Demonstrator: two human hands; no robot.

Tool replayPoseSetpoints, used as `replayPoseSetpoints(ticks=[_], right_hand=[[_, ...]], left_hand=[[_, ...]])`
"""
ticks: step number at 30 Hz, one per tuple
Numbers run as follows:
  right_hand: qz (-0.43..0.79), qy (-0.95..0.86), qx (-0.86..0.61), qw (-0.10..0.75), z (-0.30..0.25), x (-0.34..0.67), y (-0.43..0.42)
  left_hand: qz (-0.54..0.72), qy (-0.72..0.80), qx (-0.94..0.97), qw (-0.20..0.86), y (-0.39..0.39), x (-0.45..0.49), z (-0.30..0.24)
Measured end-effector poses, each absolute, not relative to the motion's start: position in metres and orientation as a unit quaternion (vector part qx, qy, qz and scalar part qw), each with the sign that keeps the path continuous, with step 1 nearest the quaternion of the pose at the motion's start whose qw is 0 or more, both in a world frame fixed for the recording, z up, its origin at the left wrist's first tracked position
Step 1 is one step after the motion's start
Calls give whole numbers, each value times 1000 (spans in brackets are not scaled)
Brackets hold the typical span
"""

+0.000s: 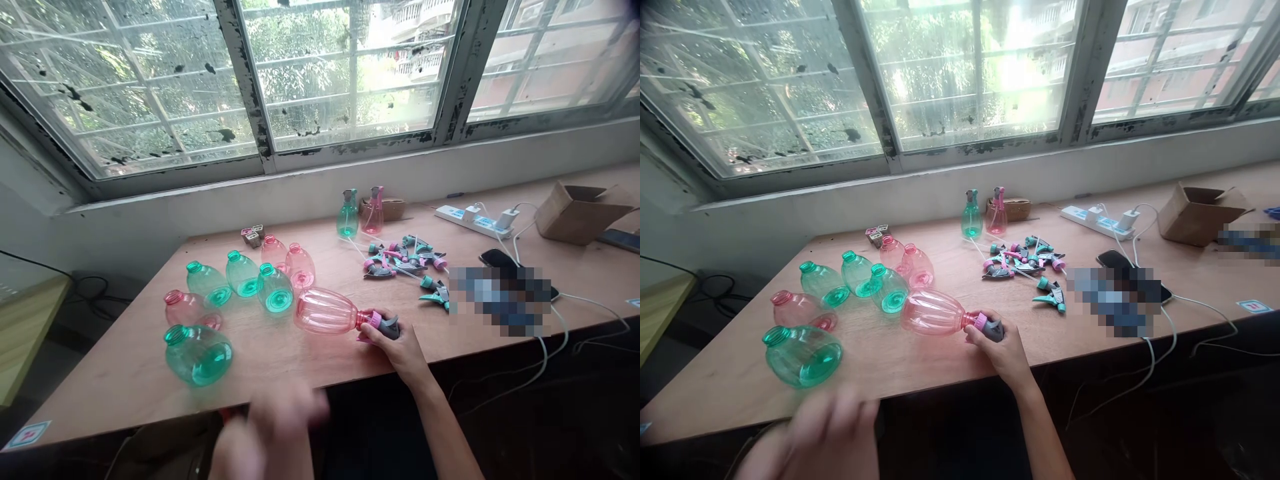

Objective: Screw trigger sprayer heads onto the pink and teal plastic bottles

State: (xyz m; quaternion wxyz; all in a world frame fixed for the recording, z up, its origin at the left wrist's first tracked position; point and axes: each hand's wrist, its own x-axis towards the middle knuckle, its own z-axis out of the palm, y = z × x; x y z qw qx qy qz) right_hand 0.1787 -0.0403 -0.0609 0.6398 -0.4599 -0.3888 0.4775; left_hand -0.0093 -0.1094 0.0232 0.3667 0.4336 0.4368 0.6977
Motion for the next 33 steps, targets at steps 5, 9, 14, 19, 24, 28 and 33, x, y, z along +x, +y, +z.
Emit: replayPoseSetpoints(ticks=[5,9,14,19,24,28,33], right_hand=[[499,-443,-440,601,-60,183,-44],[501,-466,-457,569,-58,182,-44],[476,-464,-486,568,-60,179,-39],[469,-417,-506,592,-60,176,-38],[497,-390,-474,613,-52,175,-42],[487,-386,-477,621,-50,173,-43],[482,-360,-484,635,-52,172,-40]], left_hand=[[645,521,395,396,-37,-2,-14],[517,557,501,415,-11,-9,-37],[566,498,519,402,-13,-14,-43],[533,450,500,514,-15,-18,-50],[563,435,472,521,-18,-14,-51],[596,434,419,530,-16,3,-52],[580,460,403,538,-11,14,-53]])
